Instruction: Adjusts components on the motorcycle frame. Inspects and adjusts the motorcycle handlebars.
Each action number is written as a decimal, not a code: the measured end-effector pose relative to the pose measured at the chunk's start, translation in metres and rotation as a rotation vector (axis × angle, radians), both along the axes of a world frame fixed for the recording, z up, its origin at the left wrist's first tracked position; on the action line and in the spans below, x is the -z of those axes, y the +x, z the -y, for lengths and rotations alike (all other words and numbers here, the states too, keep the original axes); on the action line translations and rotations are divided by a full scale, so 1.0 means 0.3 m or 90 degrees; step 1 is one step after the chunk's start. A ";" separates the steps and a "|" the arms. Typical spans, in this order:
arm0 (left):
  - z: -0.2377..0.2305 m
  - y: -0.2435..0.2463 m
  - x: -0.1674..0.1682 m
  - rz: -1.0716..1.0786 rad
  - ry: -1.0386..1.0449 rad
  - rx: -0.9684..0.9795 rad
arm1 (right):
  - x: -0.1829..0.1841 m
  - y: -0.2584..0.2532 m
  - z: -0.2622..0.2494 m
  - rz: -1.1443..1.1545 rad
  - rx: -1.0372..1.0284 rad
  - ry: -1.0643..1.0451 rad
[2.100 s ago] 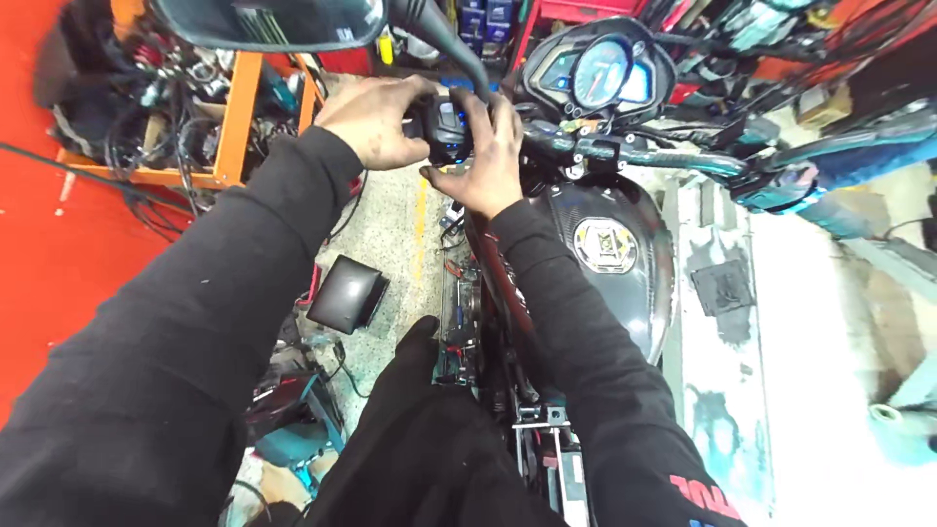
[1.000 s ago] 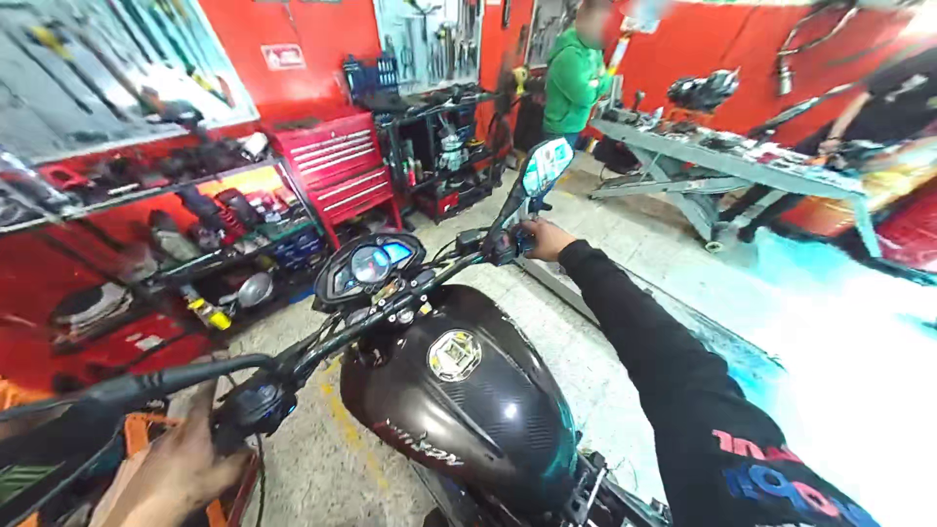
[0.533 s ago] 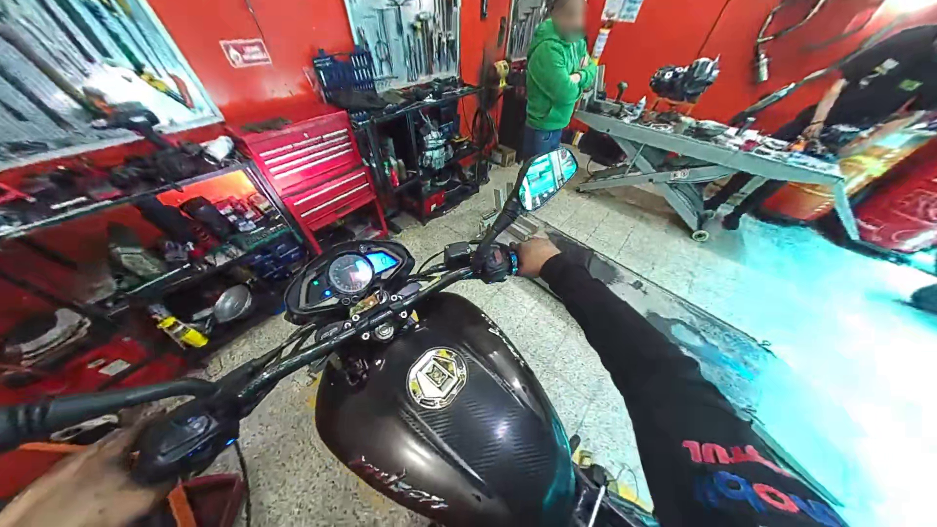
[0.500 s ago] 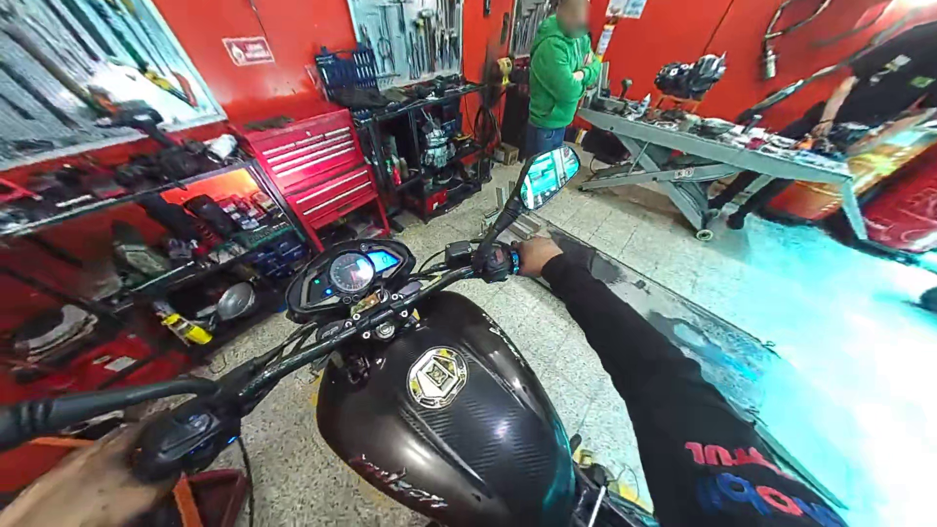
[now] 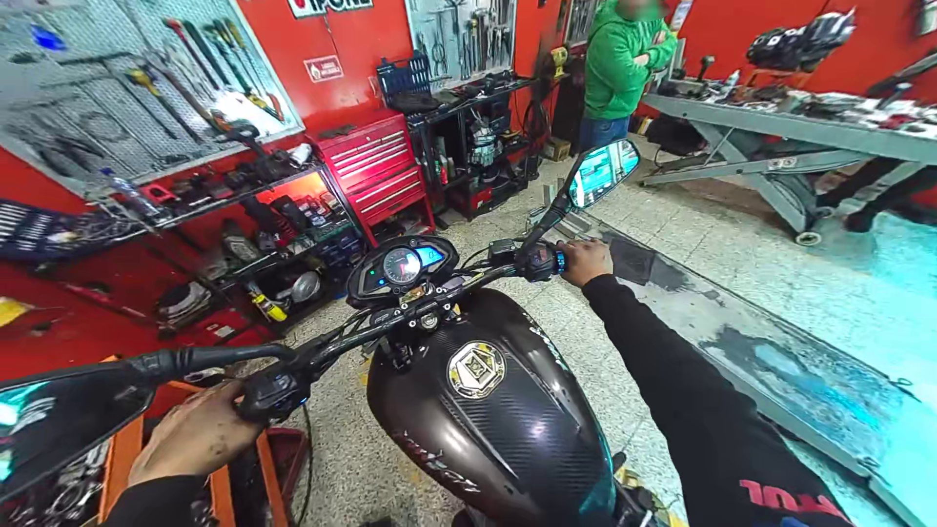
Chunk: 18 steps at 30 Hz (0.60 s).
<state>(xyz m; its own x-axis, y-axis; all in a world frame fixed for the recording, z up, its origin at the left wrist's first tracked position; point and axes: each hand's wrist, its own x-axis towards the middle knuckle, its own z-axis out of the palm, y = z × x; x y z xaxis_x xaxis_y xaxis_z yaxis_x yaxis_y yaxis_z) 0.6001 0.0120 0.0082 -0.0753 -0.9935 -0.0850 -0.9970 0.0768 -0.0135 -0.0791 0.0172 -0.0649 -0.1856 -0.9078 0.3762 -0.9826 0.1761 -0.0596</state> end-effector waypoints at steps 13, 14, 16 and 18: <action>-0.024 -0.035 -0.042 -0.010 0.029 -0.027 | -0.136 -0.058 0.102 0.124 -0.042 0.327; -0.022 -0.036 -0.043 -0.011 0.031 -0.029 | -0.128 -0.057 0.105 0.106 -0.021 0.333; -0.021 -0.036 -0.044 -0.006 0.030 -0.025 | -0.106 -0.062 0.106 0.075 -0.002 0.338; -0.022 -0.036 -0.046 -0.012 0.036 -0.022 | -0.095 -0.063 0.098 0.052 0.015 0.332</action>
